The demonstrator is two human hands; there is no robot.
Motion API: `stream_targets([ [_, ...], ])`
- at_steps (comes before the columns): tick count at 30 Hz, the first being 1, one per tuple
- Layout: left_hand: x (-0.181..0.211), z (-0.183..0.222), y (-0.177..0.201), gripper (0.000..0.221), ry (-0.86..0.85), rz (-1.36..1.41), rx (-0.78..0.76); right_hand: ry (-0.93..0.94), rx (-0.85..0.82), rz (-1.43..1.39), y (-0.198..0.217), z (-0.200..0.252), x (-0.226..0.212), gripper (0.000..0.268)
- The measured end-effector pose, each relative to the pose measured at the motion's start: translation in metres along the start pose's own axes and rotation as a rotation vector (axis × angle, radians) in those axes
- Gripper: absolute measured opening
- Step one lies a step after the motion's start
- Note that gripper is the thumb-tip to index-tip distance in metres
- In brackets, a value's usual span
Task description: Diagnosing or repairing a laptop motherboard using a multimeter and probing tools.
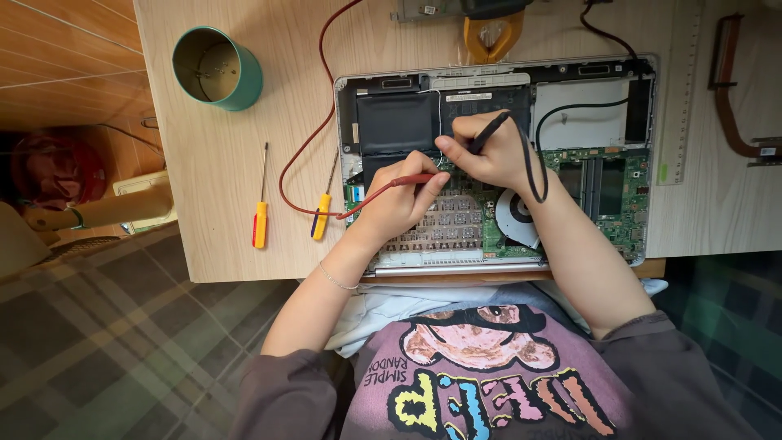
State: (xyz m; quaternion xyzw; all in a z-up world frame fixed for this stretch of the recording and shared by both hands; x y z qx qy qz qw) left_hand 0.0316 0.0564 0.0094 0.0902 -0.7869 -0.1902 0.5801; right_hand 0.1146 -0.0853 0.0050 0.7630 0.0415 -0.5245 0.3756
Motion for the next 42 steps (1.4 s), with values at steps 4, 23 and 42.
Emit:
stream_targets([
  [4, 0.000, 0.000, 0.000, 0.023, -0.010, -0.018, -0.003, 0.040, 0.010, 0.072, 0.002, -0.002, -0.006, 0.047],
  [23, 0.006, -0.002, -0.001, 0.020, -0.035, -0.048, -0.017, -0.096, -0.026, 0.115, 0.000, -0.009, -0.007, 0.038],
  [42, 0.007, -0.004, -0.001, 0.021, -0.006, -0.047, -0.020, -0.088, -0.030, 0.083, 0.000, -0.009, -0.006, 0.037],
])
Point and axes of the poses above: each hand's wrist, its own z-axis away from the middle knuckle, its own y-axis out of the back of the hand, x = y × z, the point moved 7 cm from there along -z, towards the middle knuckle, and after that the axes turned 2 degrees about -y, right-handed, at the moved point
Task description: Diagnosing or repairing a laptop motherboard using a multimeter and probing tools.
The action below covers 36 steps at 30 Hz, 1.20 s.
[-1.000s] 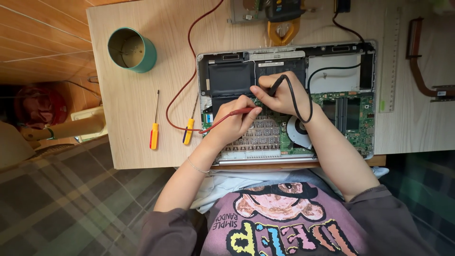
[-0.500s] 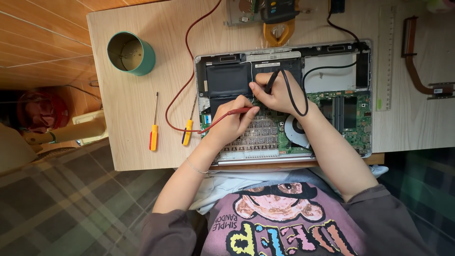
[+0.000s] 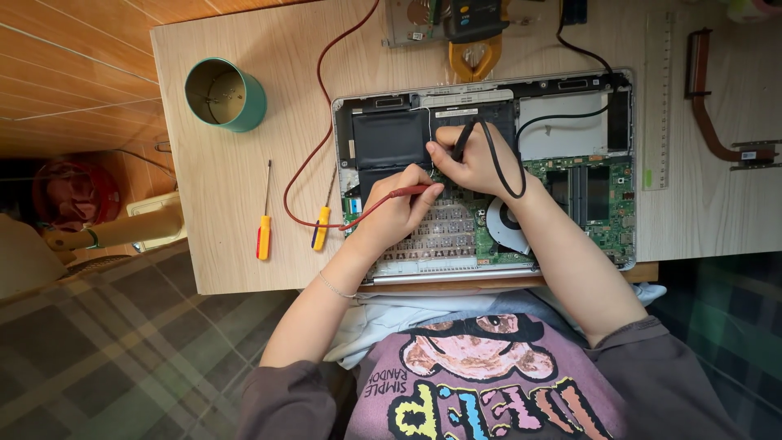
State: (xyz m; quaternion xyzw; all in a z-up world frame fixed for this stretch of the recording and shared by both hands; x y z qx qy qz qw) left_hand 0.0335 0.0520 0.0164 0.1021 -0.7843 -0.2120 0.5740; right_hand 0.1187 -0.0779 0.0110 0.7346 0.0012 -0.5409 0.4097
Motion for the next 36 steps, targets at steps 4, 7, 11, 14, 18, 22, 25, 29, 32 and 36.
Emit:
stream_targets([
  [4, 0.0006, -0.0001, -0.0001, 0.021, -0.011, -0.009, 0.002, -0.010, 0.001, 0.020, -0.0008, 0.0001, 0.0019, 0.037],
  [7, 0.0019, -0.0005, 0.0006, 0.020, -0.011, -0.010, -0.001, -0.010, 0.006, -0.008, -0.0010, 0.0003, 0.0026, 0.038],
  [11, 0.0021, -0.0005, 0.0003, 0.020, -0.003, -0.012, 0.001, -0.005, 0.003, -0.002, -0.0011, 0.0007, 0.0027, 0.038],
  [14, 0.0018, -0.0007, 0.0005, 0.020, -0.004, -0.015, 0.000, -0.008, 0.004, -0.001, -0.0015, 0.0007, 0.0035, 0.038],
  [18, 0.0013, -0.0005, -0.0006, 0.020, -0.001, -0.021, -0.007, -0.008, 0.007, 0.008, -0.0017, 0.0012, 0.0045, 0.039],
  [22, 0.0011, -0.0001, -0.0006, 0.020, 0.000, -0.016, -0.005, -0.018, 0.006, 0.000, -0.0011, 0.0010, 0.0033, 0.039],
  [25, 0.0015, -0.0002, -0.0003, 0.020, -0.003, -0.017, -0.005, -0.018, 0.005, 0.009, -0.0015, 0.0010, 0.0044, 0.040],
  [29, 0.0037, -0.0004, 0.0003, 0.020, -0.011, -0.029, -0.007, -0.013, 0.007, 0.016, -0.0018, 0.0015, 0.0040, 0.039],
  [32, 0.0035, -0.0006, 0.0003, 0.020, -0.014, -0.029, -0.005, -0.009, 0.006, 0.014, -0.0011, 0.0008, 0.0018, 0.038],
  [36, 0.0028, 0.0000, -0.0003, 0.020, -0.018, -0.034, -0.005, 0.020, 0.004, 0.034, -0.0016, 0.0013, 0.0000, 0.038],
])
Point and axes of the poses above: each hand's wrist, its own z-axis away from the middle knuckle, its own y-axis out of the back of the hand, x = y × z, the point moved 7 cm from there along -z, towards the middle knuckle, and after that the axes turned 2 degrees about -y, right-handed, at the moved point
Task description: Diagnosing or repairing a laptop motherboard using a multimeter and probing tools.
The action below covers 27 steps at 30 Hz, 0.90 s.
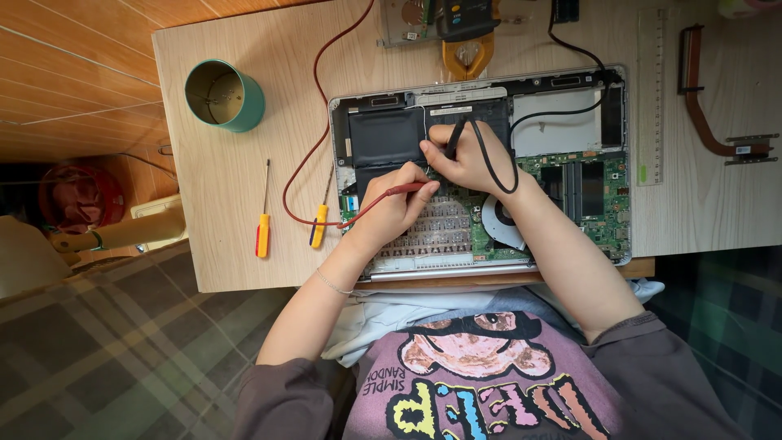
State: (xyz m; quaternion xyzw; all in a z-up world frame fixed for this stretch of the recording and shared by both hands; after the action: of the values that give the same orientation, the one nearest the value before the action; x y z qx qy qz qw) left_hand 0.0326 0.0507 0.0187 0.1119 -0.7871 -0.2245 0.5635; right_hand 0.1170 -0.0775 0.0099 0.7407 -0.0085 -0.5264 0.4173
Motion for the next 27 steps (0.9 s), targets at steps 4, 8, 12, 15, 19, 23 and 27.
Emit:
stream_targets([
  [4, -0.0005, 0.0000, -0.0003, 0.020, 0.003, -0.004, -0.004, 0.014, 0.010, 0.012, 0.0000, 0.0000, -0.0001, 0.038],
  [8, -0.0001, -0.0004, -0.0002, 0.020, 0.004, -0.009, -0.007, 0.021, 0.008, 0.005, -0.0004, 0.0004, 0.0000, 0.038],
  [12, 0.0008, -0.0008, -0.0002, 0.020, -0.001, -0.017, -0.008, 0.008, -0.001, 0.014, -0.0014, 0.0001, 0.0021, 0.039],
  [15, 0.0005, -0.0007, -0.0001, 0.020, -0.002, -0.017, -0.007, 0.016, 0.007, 0.006, -0.0012, 0.0003, 0.0025, 0.038],
  [19, 0.0003, -0.0007, -0.0003, 0.020, -0.001, -0.018, -0.011, -0.002, 0.003, -0.011, -0.0006, 0.0004, 0.0014, 0.038],
  [23, 0.0009, -0.0003, -0.0006, 0.020, -0.003, -0.025, -0.013, -0.003, 0.002, -0.017, -0.0004, 0.0005, 0.0008, 0.038],
  [27, 0.0007, -0.0009, -0.0004, 0.020, 0.000, -0.028, -0.009, 0.011, 0.009, -0.057, 0.0040, -0.0012, -0.0059, 0.035],
])
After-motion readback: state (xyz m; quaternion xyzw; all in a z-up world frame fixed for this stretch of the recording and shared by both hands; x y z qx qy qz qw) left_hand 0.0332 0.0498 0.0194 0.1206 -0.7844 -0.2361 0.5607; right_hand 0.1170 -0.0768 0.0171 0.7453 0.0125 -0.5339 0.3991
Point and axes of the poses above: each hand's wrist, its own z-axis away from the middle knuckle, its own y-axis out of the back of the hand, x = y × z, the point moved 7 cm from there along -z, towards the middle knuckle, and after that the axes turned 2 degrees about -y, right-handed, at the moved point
